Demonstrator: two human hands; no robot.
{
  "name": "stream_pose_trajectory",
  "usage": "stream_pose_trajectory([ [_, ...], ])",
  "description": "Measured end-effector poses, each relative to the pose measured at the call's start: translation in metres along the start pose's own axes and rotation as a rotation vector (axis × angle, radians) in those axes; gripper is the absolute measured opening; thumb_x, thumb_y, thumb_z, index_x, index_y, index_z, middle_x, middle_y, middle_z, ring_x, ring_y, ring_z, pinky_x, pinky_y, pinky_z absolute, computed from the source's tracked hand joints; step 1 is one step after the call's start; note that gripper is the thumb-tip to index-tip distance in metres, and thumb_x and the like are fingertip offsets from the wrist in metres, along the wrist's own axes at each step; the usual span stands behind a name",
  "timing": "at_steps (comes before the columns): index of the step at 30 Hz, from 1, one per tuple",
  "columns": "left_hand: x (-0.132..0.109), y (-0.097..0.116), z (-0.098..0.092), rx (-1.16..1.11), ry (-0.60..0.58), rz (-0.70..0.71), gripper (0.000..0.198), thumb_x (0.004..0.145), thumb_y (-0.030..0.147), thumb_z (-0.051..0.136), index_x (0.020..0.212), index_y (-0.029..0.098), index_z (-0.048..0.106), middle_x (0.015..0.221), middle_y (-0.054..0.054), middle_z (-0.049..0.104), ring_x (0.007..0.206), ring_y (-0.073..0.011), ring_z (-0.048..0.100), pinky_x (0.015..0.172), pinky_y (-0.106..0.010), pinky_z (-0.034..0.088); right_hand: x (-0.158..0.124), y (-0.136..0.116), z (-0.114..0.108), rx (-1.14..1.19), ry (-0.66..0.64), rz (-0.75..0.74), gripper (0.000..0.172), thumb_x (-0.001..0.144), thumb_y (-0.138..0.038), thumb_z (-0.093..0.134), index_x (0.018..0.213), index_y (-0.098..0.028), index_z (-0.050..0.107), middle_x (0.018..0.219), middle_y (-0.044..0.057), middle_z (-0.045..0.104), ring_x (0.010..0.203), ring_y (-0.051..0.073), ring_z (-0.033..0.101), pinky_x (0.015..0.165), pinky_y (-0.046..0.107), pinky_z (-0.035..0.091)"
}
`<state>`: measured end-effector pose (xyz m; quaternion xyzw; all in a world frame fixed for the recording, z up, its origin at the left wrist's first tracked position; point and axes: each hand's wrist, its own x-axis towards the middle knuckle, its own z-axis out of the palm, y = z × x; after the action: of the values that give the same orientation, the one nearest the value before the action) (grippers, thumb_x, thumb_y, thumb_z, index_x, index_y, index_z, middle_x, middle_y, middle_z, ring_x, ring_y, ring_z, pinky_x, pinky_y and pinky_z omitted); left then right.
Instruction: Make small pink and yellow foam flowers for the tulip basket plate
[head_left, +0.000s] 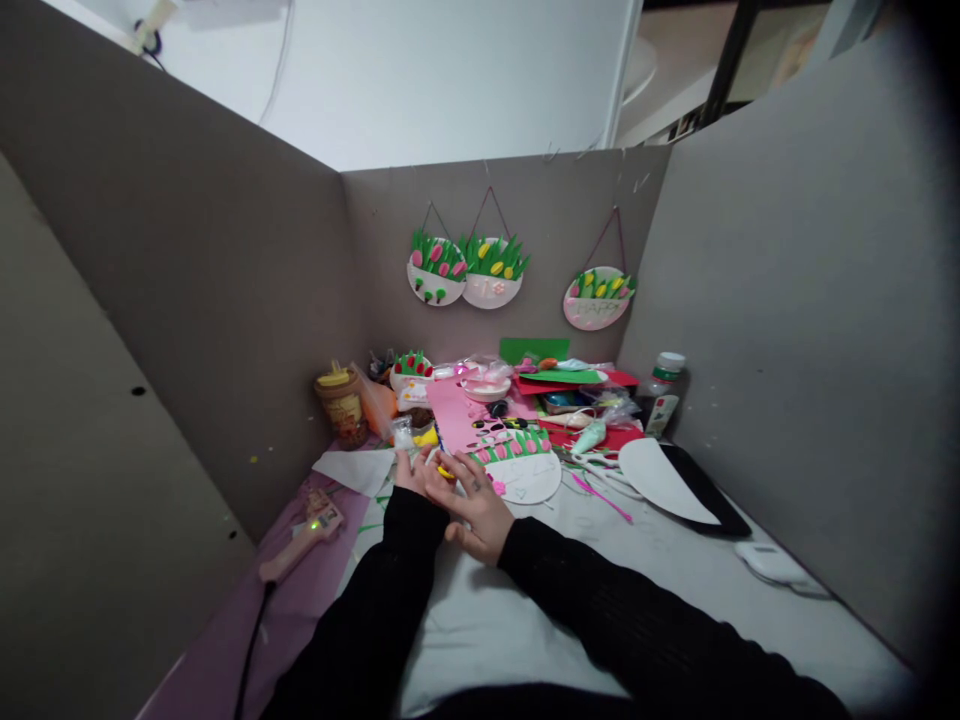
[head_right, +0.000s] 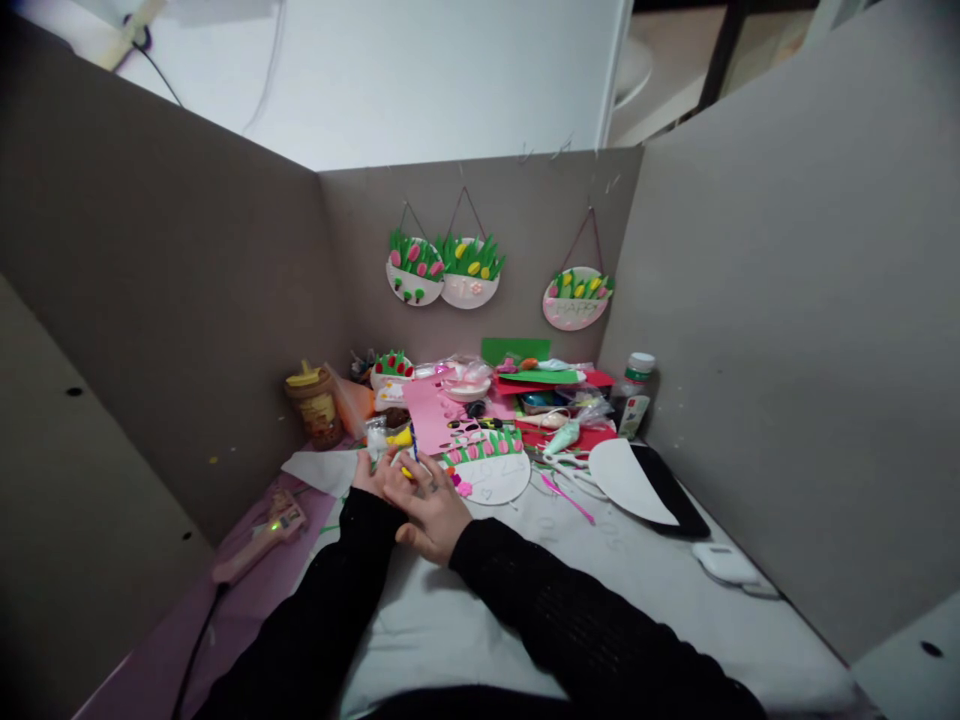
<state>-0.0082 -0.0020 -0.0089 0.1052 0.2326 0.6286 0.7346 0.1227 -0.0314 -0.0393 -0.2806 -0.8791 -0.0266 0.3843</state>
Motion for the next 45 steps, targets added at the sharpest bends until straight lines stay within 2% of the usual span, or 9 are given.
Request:
stream_pose_trajectory([
  [4, 0.001, 0.001, -0.001, 0.003, -0.029, 0.009, 0.049, 0.082, 0.061, 0.021, 0.084, 0.019, 0.046, 0.075, -0.004, 0.051, 0.057, -0.0153, 0.052, 0.053, -0.031, 0.045, 0.000, -0.002, 0.000, -0.056, 0.006, 0.072, 0.058, 0.086, -0.058, 0.026, 0.129, -0.023, 0.044, 0.145, 0.006, 0.017, 0.130, 0.032, 0.013, 0.103, 0.052, 0.023],
  [9, 0.000, 0.000, -0.002, -0.011, -0.037, 0.008, 0.049, 0.083, 0.060, 0.020, 0.083, 0.019, 0.047, 0.076, -0.004, 0.052, 0.061, -0.0164, 0.054, 0.056, -0.033, 0.046, 0.000, -0.001, 0.001, -0.022, 0.008, -0.008, 0.054, 0.084, -0.060, 0.029, 0.122, -0.027, 0.051, 0.145, 0.004, 0.017, 0.130, 0.033, 0.015, 0.102, 0.053, 0.025],
  [14, 0.000, -0.001, -0.002, -0.010, -0.051, 0.004, 0.050, 0.081, 0.062, 0.022, 0.084, 0.019, 0.047, 0.076, -0.005, 0.051, 0.059, -0.0159, 0.053, 0.053, -0.031, 0.045, 0.001, 0.000, -0.002, -0.037, 0.031, 0.065, 0.053, 0.087, -0.053, 0.031, 0.128, -0.023, 0.045, 0.144, 0.007, 0.020, 0.130, 0.033, 0.012, 0.102, 0.053, 0.024],
  [19, 0.005, 0.000, -0.004, -0.040, -0.036, 0.017, 0.053, 0.081, 0.063, 0.017, 0.081, 0.019, 0.047, 0.073, -0.005, 0.050, 0.056, -0.0152, 0.051, 0.051, -0.031, 0.044, -0.001, 0.000, -0.002, 0.022, 0.082, -0.007, 0.048, 0.086, -0.052, 0.032, 0.118, -0.025, 0.055, 0.143, 0.003, 0.020, 0.130, 0.033, 0.014, 0.103, 0.052, 0.023],
  [24, 0.005, -0.002, -0.002, -0.038, -0.016, -0.008, 0.052, 0.080, 0.064, 0.020, 0.080, 0.018, 0.047, 0.073, -0.005, 0.050, 0.054, -0.0142, 0.049, 0.049, -0.029, 0.043, -0.001, 0.002, 0.001, -0.013, 0.073, 0.038, 0.047, 0.085, -0.047, 0.039, 0.125, -0.024, 0.049, 0.143, 0.006, 0.021, 0.130, 0.033, 0.013, 0.102, 0.053, 0.024],
  [28, 0.001, 0.001, 0.001, -0.049, -0.017, 0.023, 0.052, 0.080, 0.063, 0.019, 0.080, 0.019, 0.046, 0.071, -0.004, 0.049, 0.054, -0.0144, 0.049, 0.050, -0.031, 0.044, -0.001, 0.003, -0.001, 0.013, 0.109, 0.047, 0.035, 0.083, -0.036, 0.046, 0.114, -0.025, 0.057, 0.136, 0.005, 0.034, 0.127, 0.030, 0.022, 0.100, 0.052, 0.028],
  [32, -0.002, -0.002, 0.004, -0.026, -0.016, -0.051, 0.052, 0.081, 0.063, 0.018, 0.080, 0.019, 0.046, 0.073, -0.004, 0.049, 0.055, -0.0152, 0.050, 0.051, -0.031, 0.044, 0.001, 0.002, -0.001, 0.072, 0.191, 0.095, 0.026, 0.081, -0.025, 0.049, 0.103, -0.024, 0.062, 0.123, 0.007, 0.047, 0.119, 0.026, 0.034, 0.098, 0.049, 0.033],
  [41, -0.004, -0.011, 0.004, -0.014, -0.077, -0.061, 0.050, 0.081, 0.062, 0.021, 0.082, 0.018, 0.047, 0.073, -0.004, 0.049, 0.057, -0.0142, 0.050, 0.053, -0.030, 0.044, 0.001, 0.009, 0.004, 0.121, 0.265, 0.155, 0.020, 0.078, -0.018, 0.053, 0.092, -0.025, 0.066, 0.116, 0.005, 0.052, 0.114, 0.025, 0.040, 0.096, 0.049, 0.034],
  [45, 0.000, -0.007, 0.003, -0.019, -0.038, 0.005, 0.047, 0.082, 0.059, 0.025, 0.080, 0.018, 0.046, 0.070, -0.003, 0.049, 0.054, -0.0139, 0.050, 0.051, -0.030, 0.044, 0.000, 0.009, -0.002, 0.115, 0.292, 0.142, 0.016, 0.079, -0.020, 0.054, 0.088, -0.024, 0.067, 0.114, 0.006, 0.053, 0.113, 0.025, 0.041, 0.096, 0.049, 0.035],
])
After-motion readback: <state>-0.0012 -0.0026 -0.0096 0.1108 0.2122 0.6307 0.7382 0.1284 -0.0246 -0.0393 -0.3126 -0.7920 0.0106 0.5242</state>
